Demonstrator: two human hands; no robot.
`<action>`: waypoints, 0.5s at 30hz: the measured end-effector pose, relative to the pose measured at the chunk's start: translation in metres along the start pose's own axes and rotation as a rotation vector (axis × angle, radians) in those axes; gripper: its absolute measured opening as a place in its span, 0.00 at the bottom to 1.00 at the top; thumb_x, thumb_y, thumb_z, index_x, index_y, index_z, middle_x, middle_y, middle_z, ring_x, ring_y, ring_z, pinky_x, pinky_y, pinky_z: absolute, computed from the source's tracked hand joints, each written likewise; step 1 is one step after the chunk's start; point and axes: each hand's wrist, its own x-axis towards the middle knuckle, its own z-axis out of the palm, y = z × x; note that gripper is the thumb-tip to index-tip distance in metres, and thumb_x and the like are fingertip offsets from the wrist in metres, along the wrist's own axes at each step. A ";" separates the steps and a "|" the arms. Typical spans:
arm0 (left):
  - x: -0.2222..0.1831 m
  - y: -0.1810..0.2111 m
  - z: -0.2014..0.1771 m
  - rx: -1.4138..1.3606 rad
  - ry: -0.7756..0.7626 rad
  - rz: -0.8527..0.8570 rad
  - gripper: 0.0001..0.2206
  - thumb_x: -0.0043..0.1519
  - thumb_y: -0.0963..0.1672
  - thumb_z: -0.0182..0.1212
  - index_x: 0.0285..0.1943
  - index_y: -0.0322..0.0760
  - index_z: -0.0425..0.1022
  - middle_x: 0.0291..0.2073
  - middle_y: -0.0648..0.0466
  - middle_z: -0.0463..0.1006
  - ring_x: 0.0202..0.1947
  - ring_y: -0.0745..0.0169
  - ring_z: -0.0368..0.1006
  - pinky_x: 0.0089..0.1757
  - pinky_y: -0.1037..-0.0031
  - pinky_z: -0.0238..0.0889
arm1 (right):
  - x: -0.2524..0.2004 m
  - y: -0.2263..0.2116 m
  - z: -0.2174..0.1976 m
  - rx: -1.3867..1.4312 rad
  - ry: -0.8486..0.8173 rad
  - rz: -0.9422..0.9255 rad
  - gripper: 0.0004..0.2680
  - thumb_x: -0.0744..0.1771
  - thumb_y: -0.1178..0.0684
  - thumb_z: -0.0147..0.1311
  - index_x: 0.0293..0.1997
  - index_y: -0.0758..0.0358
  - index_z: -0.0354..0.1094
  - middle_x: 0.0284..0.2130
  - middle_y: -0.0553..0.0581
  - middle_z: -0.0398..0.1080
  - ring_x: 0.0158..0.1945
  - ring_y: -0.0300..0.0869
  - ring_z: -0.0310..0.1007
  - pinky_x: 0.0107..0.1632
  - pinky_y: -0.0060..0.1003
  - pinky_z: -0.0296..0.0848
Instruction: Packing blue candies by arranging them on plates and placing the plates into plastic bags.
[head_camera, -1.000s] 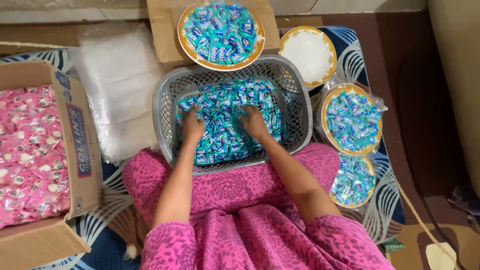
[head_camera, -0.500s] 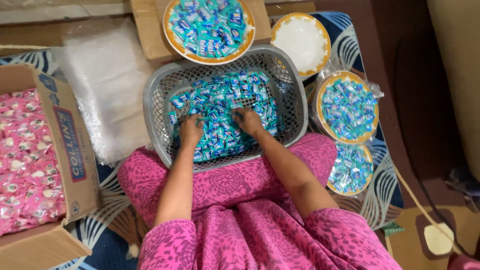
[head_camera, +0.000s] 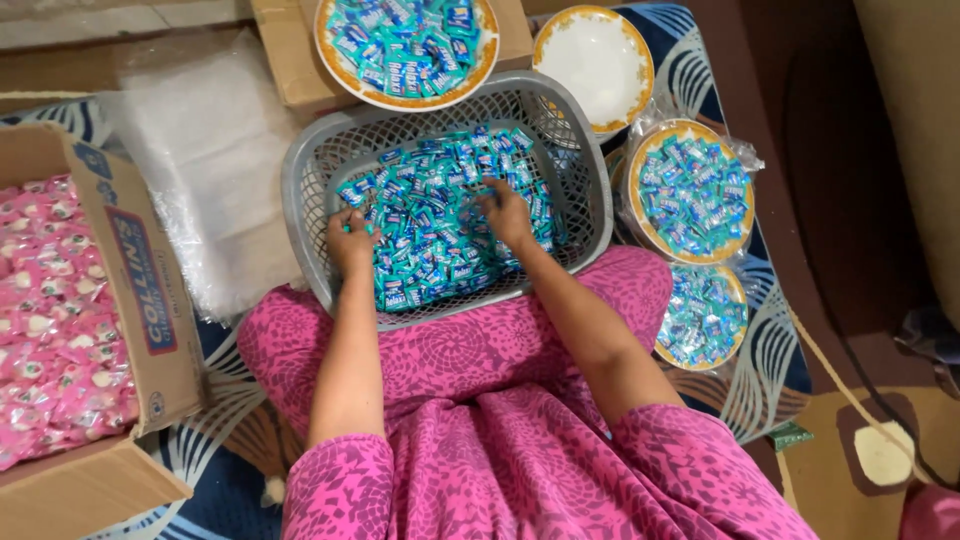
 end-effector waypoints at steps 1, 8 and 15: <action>-0.001 0.011 -0.002 -0.396 -0.033 -0.218 0.11 0.70 0.44 0.54 0.54 0.30 0.70 0.48 0.41 0.73 0.48 0.49 0.78 0.44 0.61 0.85 | 0.006 0.002 0.000 0.233 0.085 0.083 0.12 0.66 0.58 0.49 0.53 0.51 0.76 0.24 0.57 0.77 0.29 0.45 0.79 0.39 0.45 0.77; -0.008 0.178 0.000 -1.086 -0.251 -0.117 0.12 0.66 0.43 0.63 0.55 0.34 0.70 0.51 0.46 0.66 0.54 0.46 0.72 0.57 0.47 0.74 | 0.058 -0.138 -0.078 1.155 0.121 0.077 0.12 0.68 0.62 0.51 0.57 0.71 0.67 0.43 0.71 0.74 0.45 0.56 0.80 0.45 0.62 0.85; -0.005 0.246 -0.006 -0.600 -0.389 0.170 0.27 0.61 0.55 0.60 0.69 0.52 0.63 0.72 0.49 0.62 0.73 0.45 0.59 0.59 0.42 0.63 | 0.062 -0.213 -0.108 0.624 -0.063 -0.213 0.26 0.68 0.37 0.57 0.71 0.54 0.52 0.63 0.64 0.63 0.66 0.56 0.66 0.58 0.50 0.76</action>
